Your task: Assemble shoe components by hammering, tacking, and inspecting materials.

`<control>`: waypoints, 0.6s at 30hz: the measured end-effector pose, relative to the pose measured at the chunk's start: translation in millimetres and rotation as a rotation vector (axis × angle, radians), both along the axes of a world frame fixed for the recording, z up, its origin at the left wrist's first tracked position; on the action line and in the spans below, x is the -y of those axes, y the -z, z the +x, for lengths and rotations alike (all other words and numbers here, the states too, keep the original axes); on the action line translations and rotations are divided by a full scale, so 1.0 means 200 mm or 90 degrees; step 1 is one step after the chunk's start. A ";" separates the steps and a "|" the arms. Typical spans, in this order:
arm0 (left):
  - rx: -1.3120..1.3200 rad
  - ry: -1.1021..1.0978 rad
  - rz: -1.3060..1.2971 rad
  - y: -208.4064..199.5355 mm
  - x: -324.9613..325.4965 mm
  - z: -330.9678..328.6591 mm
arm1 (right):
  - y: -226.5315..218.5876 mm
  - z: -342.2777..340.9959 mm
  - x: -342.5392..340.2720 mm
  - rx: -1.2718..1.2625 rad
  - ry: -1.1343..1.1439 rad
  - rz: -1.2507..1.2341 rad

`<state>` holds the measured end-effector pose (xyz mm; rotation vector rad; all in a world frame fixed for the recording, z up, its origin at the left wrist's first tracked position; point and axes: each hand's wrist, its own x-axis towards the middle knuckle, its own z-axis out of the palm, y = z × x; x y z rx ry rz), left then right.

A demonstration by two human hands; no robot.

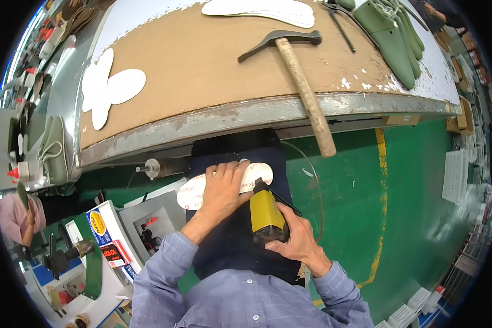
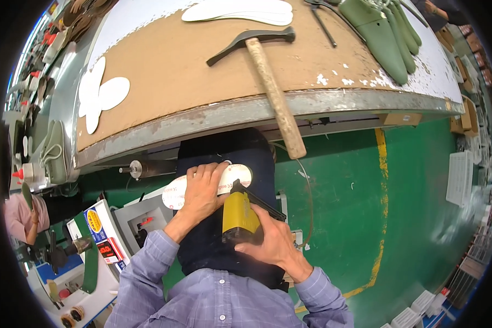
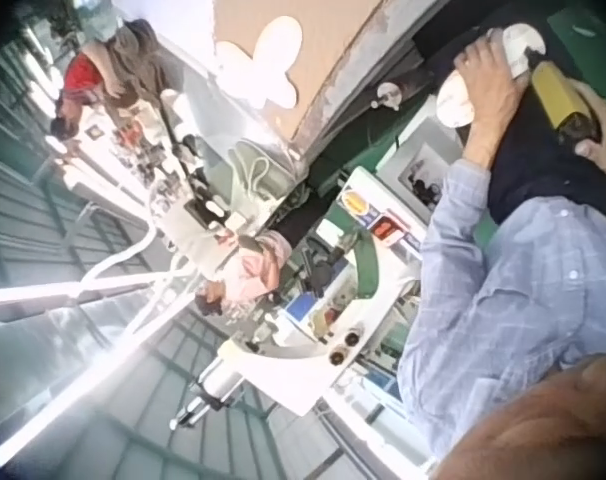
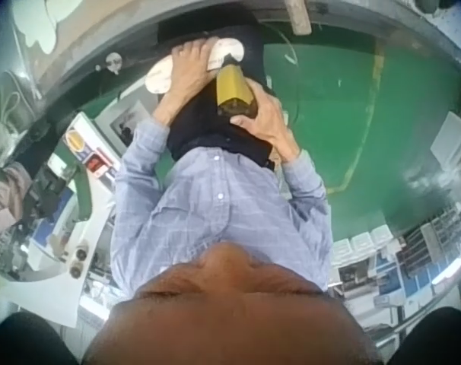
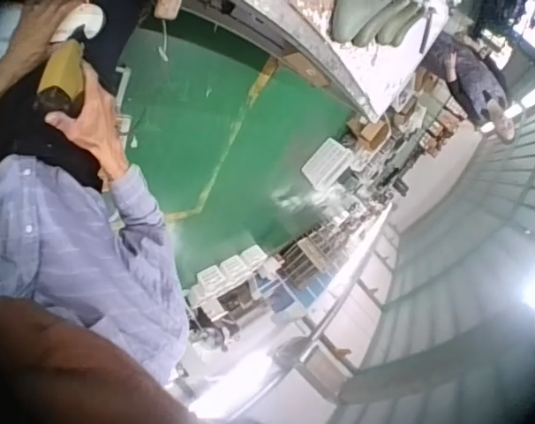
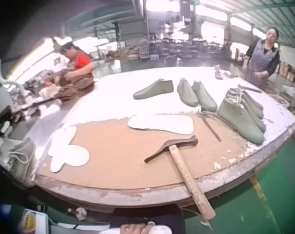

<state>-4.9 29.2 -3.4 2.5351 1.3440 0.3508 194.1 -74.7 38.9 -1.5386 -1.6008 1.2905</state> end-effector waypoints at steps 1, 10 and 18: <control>0.002 0.004 0.012 0.00 0.00 0.00 | 0.01 -0.01 -0.01 -0.001 -0.008 -0.001; -0.049 0.028 0.091 0.06 0.02 -0.07 | -0.08 -0.08 -0.10 -0.027 -0.058 -0.077; 0.190 -0.116 -0.108 0.01 0.25 -0.55 | -0.10 -0.30 -0.20 -0.066 -0.206 -0.132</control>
